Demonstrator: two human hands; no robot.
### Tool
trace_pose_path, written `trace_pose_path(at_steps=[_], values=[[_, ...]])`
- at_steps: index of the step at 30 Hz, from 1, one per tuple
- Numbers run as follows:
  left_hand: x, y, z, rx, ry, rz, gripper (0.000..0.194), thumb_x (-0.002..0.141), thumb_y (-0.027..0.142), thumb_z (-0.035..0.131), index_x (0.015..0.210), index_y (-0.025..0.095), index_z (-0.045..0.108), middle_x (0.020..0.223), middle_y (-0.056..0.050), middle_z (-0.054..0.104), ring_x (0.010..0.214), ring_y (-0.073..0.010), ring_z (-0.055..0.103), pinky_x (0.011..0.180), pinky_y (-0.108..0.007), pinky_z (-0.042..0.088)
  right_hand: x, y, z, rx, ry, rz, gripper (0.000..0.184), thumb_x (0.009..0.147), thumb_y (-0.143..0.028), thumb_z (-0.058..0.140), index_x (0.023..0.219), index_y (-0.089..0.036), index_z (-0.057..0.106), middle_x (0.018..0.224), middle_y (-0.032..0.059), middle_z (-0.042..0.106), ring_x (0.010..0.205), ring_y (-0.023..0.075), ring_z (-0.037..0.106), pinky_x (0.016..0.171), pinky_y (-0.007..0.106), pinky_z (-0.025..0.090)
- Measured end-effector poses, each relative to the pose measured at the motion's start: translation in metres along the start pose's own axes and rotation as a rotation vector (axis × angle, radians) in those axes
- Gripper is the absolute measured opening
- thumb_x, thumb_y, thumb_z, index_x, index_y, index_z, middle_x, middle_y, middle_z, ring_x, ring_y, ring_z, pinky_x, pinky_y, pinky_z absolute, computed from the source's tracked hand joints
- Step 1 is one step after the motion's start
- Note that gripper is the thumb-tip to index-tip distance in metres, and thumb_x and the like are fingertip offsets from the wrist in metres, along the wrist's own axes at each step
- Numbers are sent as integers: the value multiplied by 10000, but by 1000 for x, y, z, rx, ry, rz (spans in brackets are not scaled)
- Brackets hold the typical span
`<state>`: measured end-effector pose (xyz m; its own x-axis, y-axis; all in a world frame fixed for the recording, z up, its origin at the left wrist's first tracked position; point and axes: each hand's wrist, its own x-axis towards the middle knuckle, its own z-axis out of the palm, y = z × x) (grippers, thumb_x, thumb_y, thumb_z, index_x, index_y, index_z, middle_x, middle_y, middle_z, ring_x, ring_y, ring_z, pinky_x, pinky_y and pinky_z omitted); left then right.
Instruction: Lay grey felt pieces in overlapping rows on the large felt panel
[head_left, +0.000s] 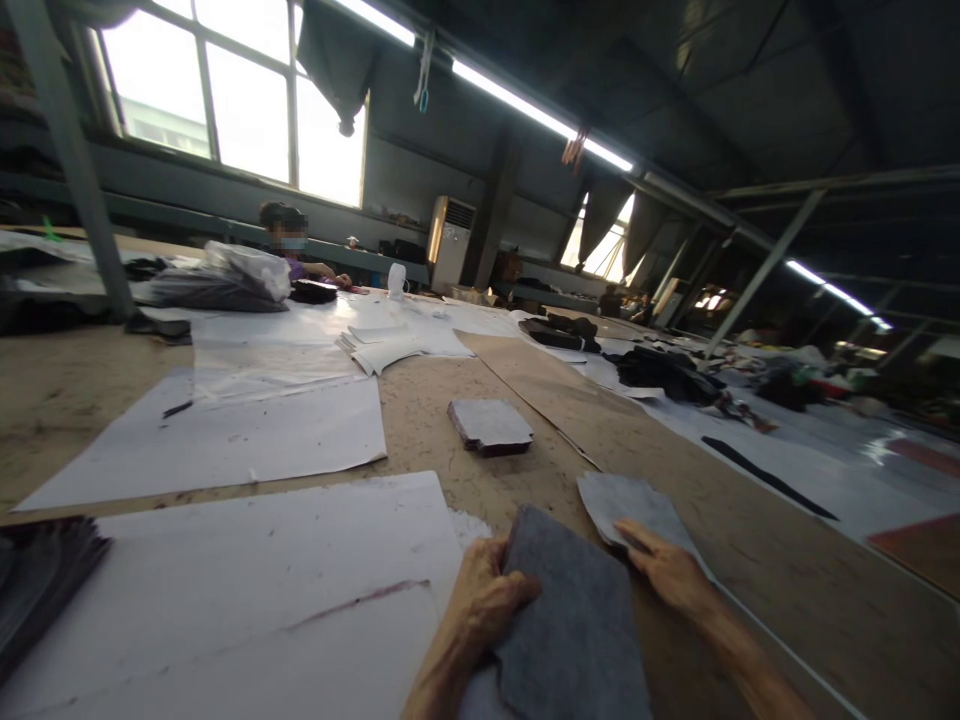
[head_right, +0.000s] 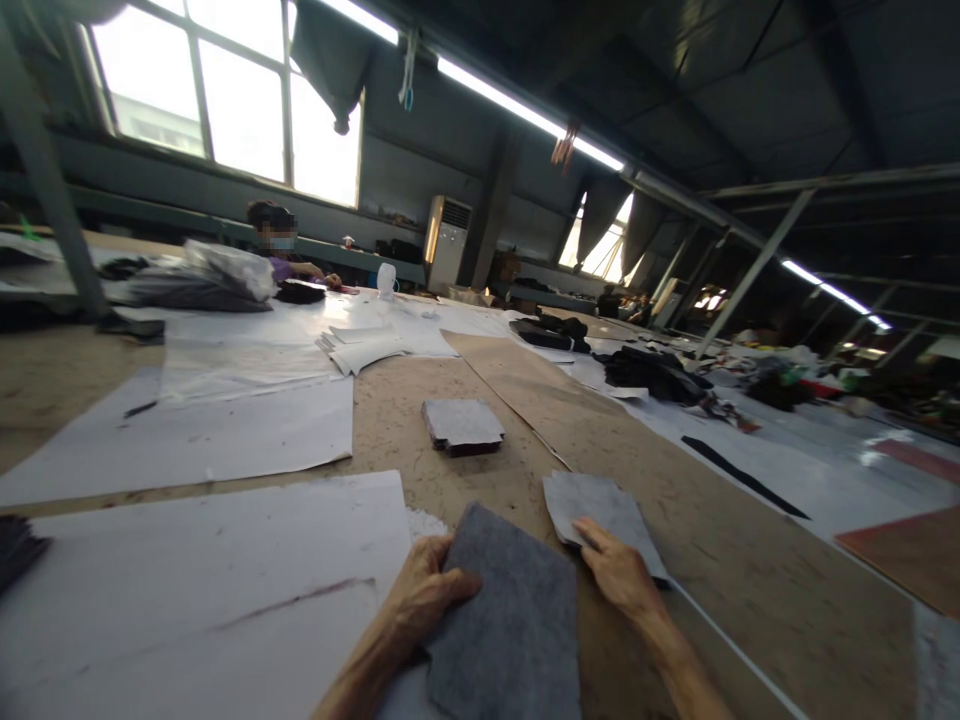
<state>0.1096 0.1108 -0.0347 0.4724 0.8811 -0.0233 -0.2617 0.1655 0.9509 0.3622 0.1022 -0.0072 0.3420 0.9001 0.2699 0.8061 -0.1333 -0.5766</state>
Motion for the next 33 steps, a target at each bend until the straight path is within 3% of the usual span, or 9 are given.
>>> trace_pose_path(at_steps=[4, 7, 9, 12, 16, 22, 26, 29, 33], values=[[-1, 0, -1, -96, -19, -11, 131, 567, 185, 520, 661, 118, 582, 543, 1, 514, 453, -106, 443, 412, -197, 287, -9, -23, -6, 278, 20, 216, 499, 675, -610, 416, 740, -179, 660, 876, 128, 678, 875, 287, 621, 749, 393, 500], [-1, 2, -4, -154, -6, -9, 136, 571, 197, 528, 670, 115, 574, 546, -4, 521, 456, -111, 458, 429, -204, 320, -27, -50, 1, 558, -114, 330, 611, 685, -703, 370, 714, -159, 646, 756, 132, 680, 751, 270, 646, 631, 368, 518], [-1, 4, -7, -166, 28, -5, 141, 566, 195, 535, 669, 108, 576, 540, -6, 525, 449, -108, 456, 429, -204, 326, -38, -65, 8, 885, -219, 451, 566, 635, -703, 476, 679, -162, 636, 701, 119, 676, 720, 271, 646, 582, 350, 513], [1, 6, -12, -154, 83, -8, 150, 564, 189, 548, 675, 98, 590, 544, -10, 538, 446, -103, 458, 418, -196, 317, -48, -73, 17, 1187, -263, 585, 358, 560, -512, 692, 660, -174, 627, 666, 77, 677, 676, 257, 646, 537, 318, 499], [2, 8, -16, -133, 105, -31, 162, 554, 181, 583, 685, 90, 608, 555, -19, 561, 463, -116, 489, 419, -196, 330, -57, -70, 31, 1125, -280, 566, 340, 537, -327, 750, 816, -162, 648, 835, 75, 691, 751, 255, 641, 623, 331, 503], [2, 7, -21, -146, 128, -33, 233, 620, 297, 647, 734, 97, 613, 652, -49, 626, 547, -147, 560, 498, -228, 419, -68, -68, 38, 611, 96, 220, 354, 563, -385, 705, 857, -192, 661, 790, 21, 688, 730, 228, 610, 612, 277, 463], [2, 7, -22, -159, 153, 34, 248, 641, 334, 664, 755, 118, 617, 683, -29, 640, 576, -137, 568, 535, -230, 441, -74, -73, 33, 472, 190, 101, 276, 561, -407, 688, 725, -186, 668, 650, -6, 654, 618, 182, 567, 560, 246, 425], [1, 8, -21, -163, 132, 58, 241, 630, 321, 678, 752, 117, 639, 693, -32, 654, 586, -147, 577, 548, -243, 452, -74, -75, 31, 532, 186, 120, 282, 550, -381, 702, 753, -188, 675, 689, -5, 663, 656, 186, 576, 573, 241, 428], [1, 11, -20, -149, 124, 105, 192, 572, 238, 707, 723, 123, 675, 635, -6, 649, 553, -121, 553, 536, -210, 423, -70, -71, 28, 799, 9, 236, 385, 575, -404, 697, 879, -170, 661, 788, 28, 680, 707, 218, 604, 582, 270, 458]])
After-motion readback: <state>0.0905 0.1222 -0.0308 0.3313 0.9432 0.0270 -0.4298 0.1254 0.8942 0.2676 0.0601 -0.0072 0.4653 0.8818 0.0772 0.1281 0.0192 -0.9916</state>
